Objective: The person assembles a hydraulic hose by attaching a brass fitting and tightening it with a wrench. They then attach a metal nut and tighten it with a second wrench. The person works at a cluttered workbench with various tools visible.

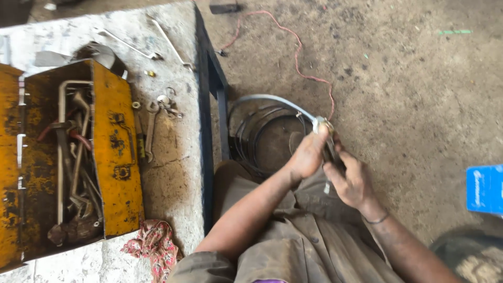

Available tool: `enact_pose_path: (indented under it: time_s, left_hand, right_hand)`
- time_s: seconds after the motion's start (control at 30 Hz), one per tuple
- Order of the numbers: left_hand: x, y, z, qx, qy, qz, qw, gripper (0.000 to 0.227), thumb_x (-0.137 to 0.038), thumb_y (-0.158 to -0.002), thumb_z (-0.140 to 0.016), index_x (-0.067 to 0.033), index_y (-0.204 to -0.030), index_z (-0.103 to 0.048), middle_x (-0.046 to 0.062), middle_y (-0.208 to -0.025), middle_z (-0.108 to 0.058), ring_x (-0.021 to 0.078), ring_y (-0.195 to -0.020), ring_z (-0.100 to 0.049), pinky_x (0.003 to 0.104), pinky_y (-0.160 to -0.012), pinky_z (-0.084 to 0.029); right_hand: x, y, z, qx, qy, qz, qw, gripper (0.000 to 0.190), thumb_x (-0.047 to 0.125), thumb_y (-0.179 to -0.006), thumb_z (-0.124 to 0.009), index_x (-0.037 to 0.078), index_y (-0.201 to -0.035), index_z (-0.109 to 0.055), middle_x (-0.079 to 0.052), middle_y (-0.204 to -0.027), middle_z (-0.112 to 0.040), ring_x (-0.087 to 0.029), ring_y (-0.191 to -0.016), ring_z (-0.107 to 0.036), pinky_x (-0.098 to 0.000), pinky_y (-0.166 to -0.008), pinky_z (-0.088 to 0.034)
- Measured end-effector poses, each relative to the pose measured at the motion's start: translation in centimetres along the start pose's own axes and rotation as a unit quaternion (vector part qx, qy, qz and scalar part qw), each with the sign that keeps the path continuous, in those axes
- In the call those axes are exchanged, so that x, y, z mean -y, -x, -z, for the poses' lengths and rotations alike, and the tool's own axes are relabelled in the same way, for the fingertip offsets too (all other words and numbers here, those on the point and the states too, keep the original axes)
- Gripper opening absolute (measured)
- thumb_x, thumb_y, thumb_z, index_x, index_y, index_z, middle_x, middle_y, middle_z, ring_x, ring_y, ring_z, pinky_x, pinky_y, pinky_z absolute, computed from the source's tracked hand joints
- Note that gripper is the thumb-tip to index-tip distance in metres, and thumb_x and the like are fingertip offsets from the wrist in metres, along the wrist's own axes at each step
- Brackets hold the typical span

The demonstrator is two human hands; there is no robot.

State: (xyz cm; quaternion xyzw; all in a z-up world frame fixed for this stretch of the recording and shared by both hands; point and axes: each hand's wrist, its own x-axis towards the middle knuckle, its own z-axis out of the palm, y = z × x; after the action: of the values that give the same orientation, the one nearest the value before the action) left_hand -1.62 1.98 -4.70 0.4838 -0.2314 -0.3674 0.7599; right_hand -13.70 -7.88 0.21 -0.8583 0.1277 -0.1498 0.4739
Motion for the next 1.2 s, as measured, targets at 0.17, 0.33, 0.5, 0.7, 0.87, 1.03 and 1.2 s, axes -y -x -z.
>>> enact_pose_path:
  time_s: [0.17,0.33,0.5,0.7,0.87,1.03,1.2]
  left_hand:
    - [-0.7,1.2,0.5,0.006,0.04,0.007,0.999,0.061,-0.058,-0.11,-0.031,-0.0045,-0.11,-0.062,0.006,-0.101,-0.067,0.0165,-0.095,-0.062,0.034,-0.088,-0.053]
    - [-0.6,3.0,1.4,-0.017,0.043,0.074,0.996,0.068,-0.067,-0.106,-0.03,-0.0074,-0.11,-0.061,0.003,-0.092,-0.061,0.012,-0.079,-0.053,0.028,-0.069,-0.046]
    - [-2.1,3.9,2.4,0.037,0.124,0.193,0.973,0.076,-0.08,-0.098,-0.023,-0.0122,-0.111,-0.056,-0.004,-0.085,-0.048,0.0073,-0.067,-0.037,0.023,-0.055,-0.03]
    - [-5.0,5.1,1.7,0.052,0.073,0.208,0.974,0.07,-0.075,-0.096,-0.029,-0.0126,-0.11,-0.056,-0.001,-0.085,-0.049,0.0086,-0.064,-0.035,0.024,-0.054,-0.03]
    - [-7.8,5.2,2.3,0.078,0.028,0.246,0.966,0.073,-0.074,-0.1,-0.032,-0.006,-0.092,-0.057,0.0,-0.079,-0.048,0.0091,-0.062,-0.037,0.024,-0.05,-0.03]
    - [-9.8,5.8,2.6,0.067,0.019,0.314,0.947,0.069,-0.07,-0.1,-0.039,-0.0044,-0.089,-0.058,0.002,-0.077,-0.049,0.0091,-0.059,-0.037,0.024,-0.047,-0.029]
    - [-10.8,6.3,1.9,0.035,0.006,0.359,0.933,0.065,-0.069,-0.097,-0.039,-0.007,-0.094,-0.059,0.001,-0.077,-0.052,0.0086,-0.059,-0.04,0.024,-0.046,-0.031]
  right_hand:
    - [2.3,0.7,-0.8,-0.069,0.016,-0.017,0.997,0.029,0.025,-0.103,-0.06,-0.001,-0.108,-0.069,-0.022,-0.082,-0.066,-0.032,-0.075,-0.067,-0.0398,-0.062,-0.05]
    - [2.8,1.6,-0.9,-0.071,-0.015,-0.046,0.996,0.029,0.027,-0.101,-0.06,0.001,-0.097,-0.071,-0.015,-0.071,-0.066,-0.02,-0.061,-0.065,-0.0351,-0.058,-0.049]
    - [2.1,2.2,1.0,-0.06,-0.01,-0.046,0.997,0.031,0.029,-0.103,-0.06,0.001,-0.097,-0.072,-0.01,-0.074,-0.071,-0.015,-0.065,-0.067,-0.0312,-0.06,-0.051]
    - [0.7,2.4,1.7,-0.057,0.002,-0.009,0.998,0.035,0.032,-0.103,-0.06,0.0,-0.097,-0.073,-0.009,-0.077,-0.072,-0.014,-0.067,-0.067,-0.0298,-0.058,-0.051]
    - [-0.1,2.3,2.2,-0.06,0.055,0.027,0.996,0.032,0.029,-0.099,-0.064,-0.001,-0.092,-0.072,-0.012,-0.071,-0.067,-0.021,-0.063,-0.066,-0.0346,-0.057,-0.048]
    - [-0.3,2.6,2.0,-0.059,0.094,0.114,0.987,0.025,0.024,-0.099,-0.065,0.0,-0.092,-0.07,-0.014,-0.082,-0.069,-0.029,-0.076,-0.07,-0.0392,-0.067,-0.054]
    - [-0.1,2.7,1.5,-0.043,0.087,0.102,0.99,0.023,0.021,-0.098,-0.065,-0.001,-0.092,-0.069,-0.014,-0.081,-0.069,-0.03,-0.073,-0.07,-0.0394,-0.065,-0.053]
